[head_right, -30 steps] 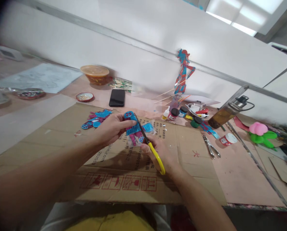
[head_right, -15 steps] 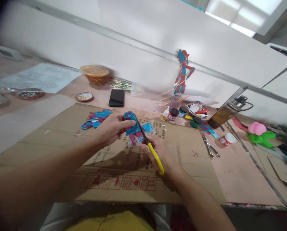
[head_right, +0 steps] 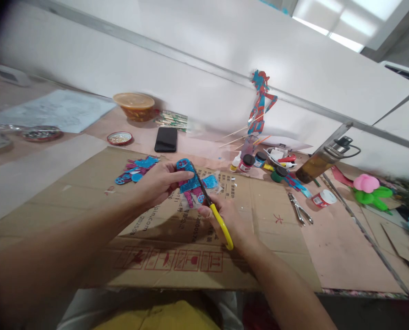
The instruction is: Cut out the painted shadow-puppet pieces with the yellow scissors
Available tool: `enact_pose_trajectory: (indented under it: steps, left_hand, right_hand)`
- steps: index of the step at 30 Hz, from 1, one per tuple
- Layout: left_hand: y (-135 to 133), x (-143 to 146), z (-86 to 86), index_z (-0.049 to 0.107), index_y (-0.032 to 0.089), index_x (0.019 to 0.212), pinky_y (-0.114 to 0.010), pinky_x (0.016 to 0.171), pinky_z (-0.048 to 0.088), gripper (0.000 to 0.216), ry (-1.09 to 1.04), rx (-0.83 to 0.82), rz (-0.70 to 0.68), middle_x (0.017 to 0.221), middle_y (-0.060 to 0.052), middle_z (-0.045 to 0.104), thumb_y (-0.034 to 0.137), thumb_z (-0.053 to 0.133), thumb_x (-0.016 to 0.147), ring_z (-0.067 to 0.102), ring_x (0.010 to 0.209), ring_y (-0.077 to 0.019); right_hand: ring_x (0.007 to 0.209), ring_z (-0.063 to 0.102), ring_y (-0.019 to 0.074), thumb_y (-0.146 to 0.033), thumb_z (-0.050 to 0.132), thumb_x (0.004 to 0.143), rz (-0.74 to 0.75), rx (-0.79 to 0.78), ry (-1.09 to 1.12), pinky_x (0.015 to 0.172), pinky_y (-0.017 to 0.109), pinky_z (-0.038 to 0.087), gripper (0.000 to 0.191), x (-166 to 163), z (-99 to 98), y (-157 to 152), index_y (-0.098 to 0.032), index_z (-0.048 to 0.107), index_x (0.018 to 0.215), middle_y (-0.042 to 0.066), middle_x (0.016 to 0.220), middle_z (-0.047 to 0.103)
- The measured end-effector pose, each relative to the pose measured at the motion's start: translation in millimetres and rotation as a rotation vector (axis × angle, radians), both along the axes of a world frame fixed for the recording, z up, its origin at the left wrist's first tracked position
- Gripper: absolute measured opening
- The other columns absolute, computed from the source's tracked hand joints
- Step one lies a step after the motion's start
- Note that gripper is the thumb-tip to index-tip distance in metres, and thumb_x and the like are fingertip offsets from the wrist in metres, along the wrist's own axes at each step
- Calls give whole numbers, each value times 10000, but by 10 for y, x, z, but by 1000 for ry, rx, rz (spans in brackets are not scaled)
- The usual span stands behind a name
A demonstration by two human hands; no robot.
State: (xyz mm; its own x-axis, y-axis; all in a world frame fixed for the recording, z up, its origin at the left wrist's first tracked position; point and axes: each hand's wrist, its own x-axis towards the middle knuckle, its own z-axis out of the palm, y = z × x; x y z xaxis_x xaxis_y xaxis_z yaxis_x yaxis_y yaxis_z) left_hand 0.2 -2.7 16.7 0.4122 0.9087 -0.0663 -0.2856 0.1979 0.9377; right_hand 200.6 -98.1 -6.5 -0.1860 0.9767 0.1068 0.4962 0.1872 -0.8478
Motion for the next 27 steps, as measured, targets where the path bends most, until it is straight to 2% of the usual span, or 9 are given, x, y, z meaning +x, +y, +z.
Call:
enact_pose_trajectory:
  steps: [5,10,16,22,27]
  left_hand:
    - [8,5,-1,722,191,609,-270,644,526,248,-17,-6,-3,628,9,699,286,950,582,603,598,-131]
    - [8,4,-15,726,188,620,-283,648,541,275,-20,-11,-4,651,-9,717,302,973,583,628,614,-147]
    - [30,-4,-33,745,188,651,-303,689,568,301,-19,-4,-11,689,-20,740,331,998,574,656,646,-163]
    - [88,-37,-52,773,191,727,-291,672,547,330,2,49,39,739,-17,749,377,1011,594,651,664,-156]
    - [87,-38,-64,803,181,750,-282,682,536,277,23,81,8,759,-28,758,375,968,640,647,675,-150]
  right_hand:
    - [693,503,188,-798,623,1004,1,-23,15,672,306,417,579,-8,-12,-10,-242,637,846,-10,703,531]
    - [686,494,182,-815,624,988,-17,-35,9,666,306,424,589,2,-32,-6,-240,645,857,-6,725,573]
    - [660,484,175,-818,598,997,-13,-25,-28,666,307,419,594,6,-11,-4,-245,614,842,-20,694,537]
    - [669,486,174,-826,569,1015,-5,17,-41,646,305,393,615,0,-8,7,-235,657,870,4,746,598]
    - [665,489,184,-855,536,1041,26,-13,11,617,298,405,647,45,-86,-16,-232,695,972,-5,719,531]
